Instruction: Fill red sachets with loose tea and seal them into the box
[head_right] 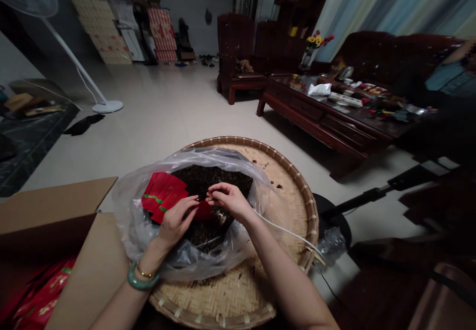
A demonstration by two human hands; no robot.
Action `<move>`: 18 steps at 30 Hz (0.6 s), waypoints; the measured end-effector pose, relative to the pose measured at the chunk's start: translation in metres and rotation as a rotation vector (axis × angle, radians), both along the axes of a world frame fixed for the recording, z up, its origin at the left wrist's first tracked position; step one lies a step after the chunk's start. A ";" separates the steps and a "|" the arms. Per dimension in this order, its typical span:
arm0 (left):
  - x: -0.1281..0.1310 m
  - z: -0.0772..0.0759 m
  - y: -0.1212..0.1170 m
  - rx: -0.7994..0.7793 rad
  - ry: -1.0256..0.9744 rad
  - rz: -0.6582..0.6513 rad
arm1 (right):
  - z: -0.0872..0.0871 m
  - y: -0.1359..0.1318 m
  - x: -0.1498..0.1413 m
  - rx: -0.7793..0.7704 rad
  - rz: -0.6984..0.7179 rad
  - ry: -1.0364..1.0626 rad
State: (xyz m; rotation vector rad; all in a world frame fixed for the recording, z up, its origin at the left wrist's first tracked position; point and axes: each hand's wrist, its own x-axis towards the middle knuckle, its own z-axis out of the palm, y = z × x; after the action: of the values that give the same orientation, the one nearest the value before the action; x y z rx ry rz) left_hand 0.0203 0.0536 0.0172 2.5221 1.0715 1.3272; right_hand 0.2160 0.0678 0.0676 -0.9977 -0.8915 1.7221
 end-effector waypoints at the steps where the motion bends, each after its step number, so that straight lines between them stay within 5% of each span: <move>1: 0.000 0.001 0.000 -0.011 0.000 -0.001 | 0.002 0.000 0.001 0.005 -0.006 -0.005; 8: 0.002 0.008 0.002 -0.045 0.047 -0.045 | 0.018 -0.009 -0.003 0.099 0.060 -0.086; 18: -0.001 0.013 0.002 -0.299 -0.032 -0.189 | 0.004 -0.008 -0.003 0.409 0.139 -0.532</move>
State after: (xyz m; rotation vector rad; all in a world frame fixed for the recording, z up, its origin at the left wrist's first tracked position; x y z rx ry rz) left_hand 0.0193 0.0556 0.0304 2.3077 0.9194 1.0663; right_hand 0.2135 0.0597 0.0711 -1.1461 -1.6131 1.3120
